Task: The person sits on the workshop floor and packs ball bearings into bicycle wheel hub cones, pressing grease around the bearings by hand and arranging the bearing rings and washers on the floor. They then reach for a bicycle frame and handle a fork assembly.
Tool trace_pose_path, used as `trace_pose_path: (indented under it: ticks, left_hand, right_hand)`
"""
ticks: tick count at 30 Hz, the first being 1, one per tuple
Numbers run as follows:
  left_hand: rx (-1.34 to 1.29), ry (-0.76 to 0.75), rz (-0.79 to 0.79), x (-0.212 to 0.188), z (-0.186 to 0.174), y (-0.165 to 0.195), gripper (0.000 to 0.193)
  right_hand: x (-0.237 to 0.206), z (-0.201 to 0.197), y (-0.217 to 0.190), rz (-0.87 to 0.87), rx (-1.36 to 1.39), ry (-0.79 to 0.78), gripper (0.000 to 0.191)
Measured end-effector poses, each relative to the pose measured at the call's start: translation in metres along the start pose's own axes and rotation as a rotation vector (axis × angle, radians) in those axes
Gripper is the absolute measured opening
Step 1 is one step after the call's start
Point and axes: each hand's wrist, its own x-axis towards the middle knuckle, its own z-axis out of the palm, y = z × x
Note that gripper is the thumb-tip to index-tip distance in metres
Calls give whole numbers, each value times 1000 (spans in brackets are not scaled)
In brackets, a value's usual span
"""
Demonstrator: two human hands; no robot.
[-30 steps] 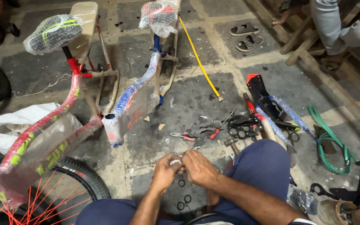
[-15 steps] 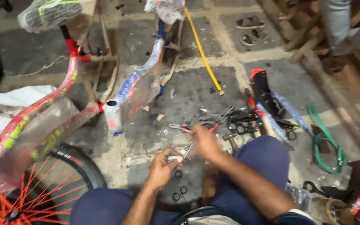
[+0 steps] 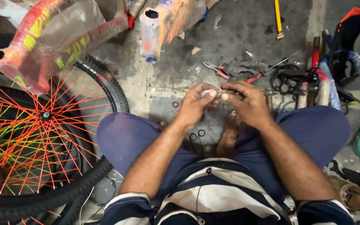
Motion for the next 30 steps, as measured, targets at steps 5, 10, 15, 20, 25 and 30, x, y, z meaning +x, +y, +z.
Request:
trace_pose_path:
  ticks: [5,10,15,20,25,30]
  left_hand:
    - [100,14,34,2,4,4,16]
    - [470,77,143,-6,14,14,14]
    - [670,151,134,-7,27,25,15]
    - [835,81,-43,-16,26,29,14]
    - [487,-133,-257,-27,19,13,11]
    - [282,-178,-304,-13,15,-4,17]
  right_hand:
    - [9,13,2,-154,-155,61,14]
    - [7,20,5,-350,-463,160,11]
    - [0,33,14,-360,-511,291,16]
    - [1,19,19,-426,-591,339,21]
    - [16,-80,33,-197,-587,465,11]
    - [13,-155,52,178,-970,190,24]
